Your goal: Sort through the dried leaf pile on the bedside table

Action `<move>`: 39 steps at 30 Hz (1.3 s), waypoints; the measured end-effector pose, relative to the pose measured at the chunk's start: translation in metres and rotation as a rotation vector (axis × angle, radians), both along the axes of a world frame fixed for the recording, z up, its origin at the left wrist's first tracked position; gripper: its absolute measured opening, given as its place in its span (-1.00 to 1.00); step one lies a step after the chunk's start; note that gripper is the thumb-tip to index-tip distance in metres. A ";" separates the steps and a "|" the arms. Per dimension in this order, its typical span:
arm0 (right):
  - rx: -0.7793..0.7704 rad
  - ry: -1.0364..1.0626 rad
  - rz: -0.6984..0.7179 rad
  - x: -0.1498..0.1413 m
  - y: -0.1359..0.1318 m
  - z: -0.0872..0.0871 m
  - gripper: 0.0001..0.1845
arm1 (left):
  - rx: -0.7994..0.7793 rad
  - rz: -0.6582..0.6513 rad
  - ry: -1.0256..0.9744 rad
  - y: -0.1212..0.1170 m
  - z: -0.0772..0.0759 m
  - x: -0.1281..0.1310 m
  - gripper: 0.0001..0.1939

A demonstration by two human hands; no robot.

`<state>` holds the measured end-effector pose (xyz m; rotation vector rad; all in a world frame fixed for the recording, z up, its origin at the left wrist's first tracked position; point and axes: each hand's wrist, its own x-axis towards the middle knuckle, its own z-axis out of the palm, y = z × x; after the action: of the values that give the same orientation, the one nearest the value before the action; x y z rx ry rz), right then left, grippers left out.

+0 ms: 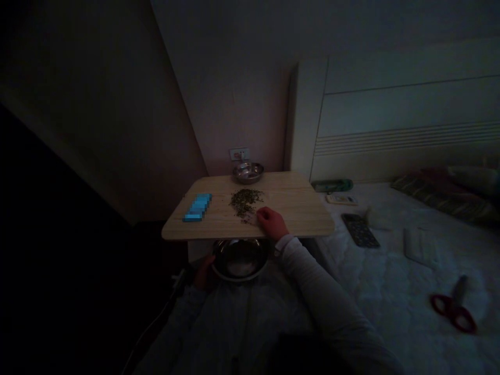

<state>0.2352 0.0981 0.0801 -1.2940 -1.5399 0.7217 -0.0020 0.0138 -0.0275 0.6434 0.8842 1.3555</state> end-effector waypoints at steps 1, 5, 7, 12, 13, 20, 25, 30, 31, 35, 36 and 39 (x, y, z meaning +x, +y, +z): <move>-0.001 0.010 -0.001 0.000 0.001 0.000 -0.82 | -0.004 -0.003 -0.006 -0.001 0.002 0.000 -0.67; -0.020 0.072 -0.028 0.004 0.003 0.001 -0.82 | 0.019 0.008 0.006 -0.001 0.004 -0.001 -0.61; -0.015 0.084 -0.072 0.005 0.003 0.001 -0.82 | 0.024 0.022 0.004 0.001 0.003 -0.001 -0.63; -0.020 0.021 -0.100 0.004 0.002 0.001 -0.84 | 0.005 0.046 0.019 0.002 0.002 -0.001 -0.73; -0.026 0.008 -0.086 0.003 0.002 0.001 -0.84 | 0.003 0.040 0.015 0.001 0.002 -0.001 -0.74; -0.032 0.051 -0.019 0.003 0.000 0.002 -0.85 | 0.033 -0.001 -0.022 -0.001 -0.002 -0.006 -0.67; -0.034 0.034 -0.007 0.002 -0.001 0.002 -0.85 | 0.010 -0.010 -0.027 0.000 -0.008 -0.012 -0.64; -0.033 0.021 0.004 0.002 -0.002 0.003 -0.85 | -0.026 -0.039 -0.036 0.000 -0.010 -0.012 -0.63; -0.033 0.012 0.011 0.003 -0.002 0.003 -0.85 | -0.029 -0.041 -0.035 0.001 -0.010 -0.012 -0.63; -0.055 0.003 0.029 0.003 -0.001 0.001 -0.83 | -0.021 -0.026 -0.023 -0.001 -0.010 -0.012 -0.60; -0.060 0.012 0.038 0.003 -0.001 0.001 -0.83 | -0.014 -0.021 -0.021 -0.002 -0.009 -0.012 -0.59; -0.068 0.030 0.070 0.003 -0.001 0.001 -0.82 | 0.005 -0.012 -0.015 -0.006 -0.004 -0.012 -0.57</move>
<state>0.2382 0.0966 0.0810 -1.2786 -1.5541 0.8408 -0.0142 0.0079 -0.0314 0.6407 0.8643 1.3506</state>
